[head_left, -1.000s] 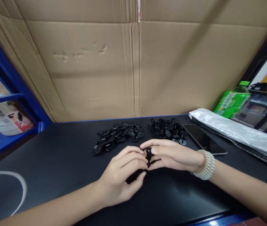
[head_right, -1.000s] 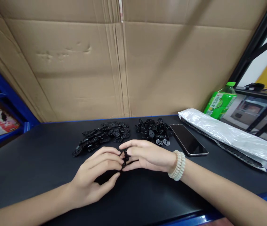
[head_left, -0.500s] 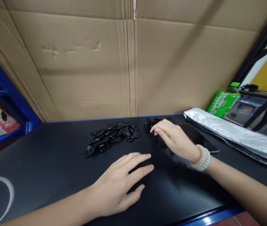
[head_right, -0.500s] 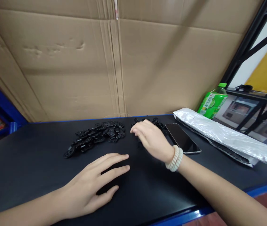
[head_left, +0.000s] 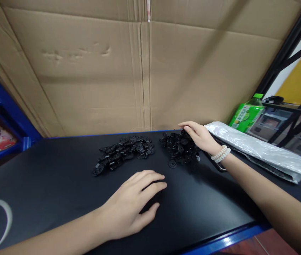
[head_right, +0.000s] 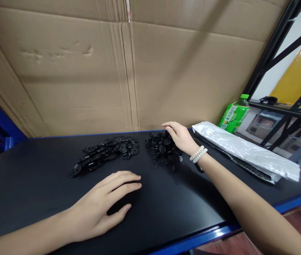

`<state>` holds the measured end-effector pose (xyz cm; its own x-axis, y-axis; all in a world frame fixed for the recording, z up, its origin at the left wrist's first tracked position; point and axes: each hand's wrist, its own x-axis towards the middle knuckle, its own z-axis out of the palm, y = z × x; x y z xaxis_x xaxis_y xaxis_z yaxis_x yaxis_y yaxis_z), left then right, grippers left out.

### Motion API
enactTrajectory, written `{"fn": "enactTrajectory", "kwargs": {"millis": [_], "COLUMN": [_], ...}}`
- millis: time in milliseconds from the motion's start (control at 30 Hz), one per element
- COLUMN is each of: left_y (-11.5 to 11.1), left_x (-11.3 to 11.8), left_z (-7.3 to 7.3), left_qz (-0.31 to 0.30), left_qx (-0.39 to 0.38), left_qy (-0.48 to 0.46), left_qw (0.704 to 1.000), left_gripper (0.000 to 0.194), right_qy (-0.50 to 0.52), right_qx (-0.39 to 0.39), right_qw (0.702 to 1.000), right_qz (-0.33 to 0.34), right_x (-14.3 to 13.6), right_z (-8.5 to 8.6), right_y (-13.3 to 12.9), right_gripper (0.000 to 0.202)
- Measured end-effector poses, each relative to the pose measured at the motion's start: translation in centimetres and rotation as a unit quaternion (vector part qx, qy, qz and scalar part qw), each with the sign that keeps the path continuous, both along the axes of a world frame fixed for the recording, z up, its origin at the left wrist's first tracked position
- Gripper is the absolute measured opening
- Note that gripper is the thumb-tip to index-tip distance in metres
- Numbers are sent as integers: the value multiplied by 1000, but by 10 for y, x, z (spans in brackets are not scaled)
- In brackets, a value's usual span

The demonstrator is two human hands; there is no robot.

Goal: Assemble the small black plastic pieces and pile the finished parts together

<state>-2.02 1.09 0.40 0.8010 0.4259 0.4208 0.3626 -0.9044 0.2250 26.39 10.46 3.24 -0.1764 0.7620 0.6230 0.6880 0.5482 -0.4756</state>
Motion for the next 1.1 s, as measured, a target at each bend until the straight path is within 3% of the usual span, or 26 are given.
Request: {"fn": "enactTrajectory", "kwargs": {"millis": [133, 333, 500, 633, 767, 933, 1100], "left_y": [1, 8, 13, 12, 9, 9, 7], "left_x": [-1, -4, -7, -6, -4, -3, -2], "left_z": [-3, -8, -11, -9, -5, -2, 0], "left_qz": [31, 141, 198, 206, 213, 213, 186], "left_qx": [-9, -1, 2, -18, -29, -55, -50], "left_qy": [19, 55, 66, 81, 89, 105, 48], "left_qw": [999, 989, 978, 975, 972, 970, 980], "left_gripper": [39, 40, 49, 51, 52, 48, 44], "right_qy": [15, 59, 110, 105, 113, 116, 147], "right_qx": [7, 26, -16, -133, -255, -292, -317], "right_qw": [1000, 998, 991, 969, 929, 911, 898], "right_qz": [2, -4, 81, 181, 243, 266, 268], "right_x": [-4, -17, -46, -69, -82, -86, -85], "right_z": [3, 12, 12, -4, -26, -36, -34], "right_y": [-6, -28, -61, -76, -78, -79, -77], "right_gripper": [25, 24, 29, 42, 41, 45, 45]}}
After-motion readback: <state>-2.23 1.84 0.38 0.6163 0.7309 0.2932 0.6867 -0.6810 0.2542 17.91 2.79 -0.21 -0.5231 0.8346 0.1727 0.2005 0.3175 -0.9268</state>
